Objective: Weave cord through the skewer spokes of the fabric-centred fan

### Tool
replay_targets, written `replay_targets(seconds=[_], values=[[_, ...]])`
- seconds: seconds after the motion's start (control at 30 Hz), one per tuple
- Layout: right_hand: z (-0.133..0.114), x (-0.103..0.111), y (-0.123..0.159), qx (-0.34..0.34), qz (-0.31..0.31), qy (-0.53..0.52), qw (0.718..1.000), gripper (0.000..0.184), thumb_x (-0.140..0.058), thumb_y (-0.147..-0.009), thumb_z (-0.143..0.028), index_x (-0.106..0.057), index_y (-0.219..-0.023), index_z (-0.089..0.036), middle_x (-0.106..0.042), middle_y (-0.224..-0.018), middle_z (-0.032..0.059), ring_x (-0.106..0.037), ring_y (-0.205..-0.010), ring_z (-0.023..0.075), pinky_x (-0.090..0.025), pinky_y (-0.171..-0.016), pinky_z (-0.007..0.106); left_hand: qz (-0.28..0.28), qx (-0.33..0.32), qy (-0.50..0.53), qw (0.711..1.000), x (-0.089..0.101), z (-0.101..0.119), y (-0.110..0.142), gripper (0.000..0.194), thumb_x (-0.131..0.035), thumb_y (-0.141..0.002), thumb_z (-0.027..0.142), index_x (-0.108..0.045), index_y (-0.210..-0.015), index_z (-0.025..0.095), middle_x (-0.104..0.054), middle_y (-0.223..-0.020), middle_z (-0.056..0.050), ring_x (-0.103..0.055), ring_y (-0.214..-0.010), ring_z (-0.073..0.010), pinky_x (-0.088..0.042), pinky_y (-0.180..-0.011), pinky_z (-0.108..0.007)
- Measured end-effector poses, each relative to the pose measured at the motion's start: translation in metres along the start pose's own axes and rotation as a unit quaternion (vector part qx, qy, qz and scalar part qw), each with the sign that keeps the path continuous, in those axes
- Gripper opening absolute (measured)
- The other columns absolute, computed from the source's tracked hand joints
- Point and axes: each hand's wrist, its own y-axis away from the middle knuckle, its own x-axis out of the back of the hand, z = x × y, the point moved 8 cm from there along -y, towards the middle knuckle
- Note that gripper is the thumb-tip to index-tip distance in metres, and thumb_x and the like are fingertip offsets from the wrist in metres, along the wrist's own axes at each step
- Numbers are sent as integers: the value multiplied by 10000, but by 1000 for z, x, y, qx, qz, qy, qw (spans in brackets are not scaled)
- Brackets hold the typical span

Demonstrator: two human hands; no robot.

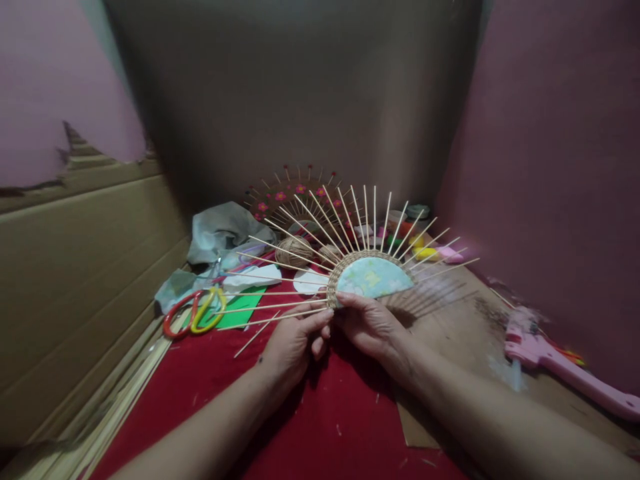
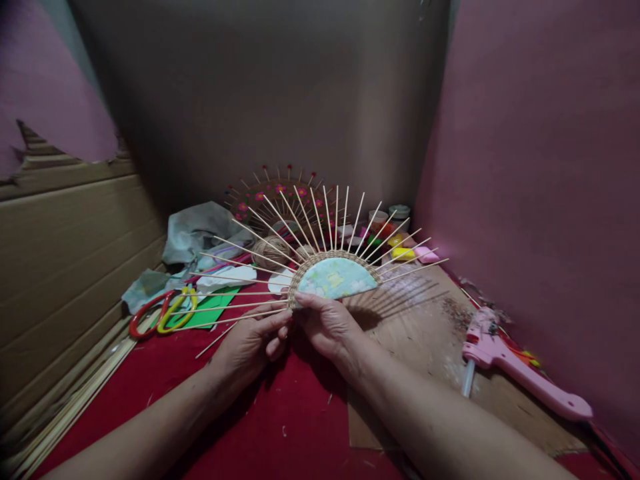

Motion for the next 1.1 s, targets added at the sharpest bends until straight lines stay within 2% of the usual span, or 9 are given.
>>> replay_targets(seconds=[0.47, 0.73, 1.1], values=[[2, -3, 1, -14, -29, 1, 999, 56, -601, -676, -182, -630, -681, -134, -579, -552, 28, -473, -509, 145, -436, -655, 341, 6, 12, 19, 1000, 1, -3, -1, 156, -652, -716, 221, -564, -794, 120, -507, -508, 38, -347, -317, -14, -237, -332, -144], [2, -5, 1, -22, -16, 3, 1000, 28, -617, -641, -172, -613, -654, -148, -570, -532, 39, -515, -592, 182, -445, -682, 362, -5, 6, 10, 1000, 0, -3, -2, 146, -629, -742, 233, -573, -813, 119, -497, -520, 37, -344, -328, -13, -243, -335, -142], [6, -5, 3, -54, -24, 9, 998, 60, -602, -649, -178, -624, -628, -126, -538, -470, 32, -493, -534, 173, -440, -679, 371, -14, 3, -7, 1000, -3, -1, 1, 125, -596, -772, 235, -562, -766, 115, -489, -534, 31, -341, -340, -9, -224, -350, -146]])
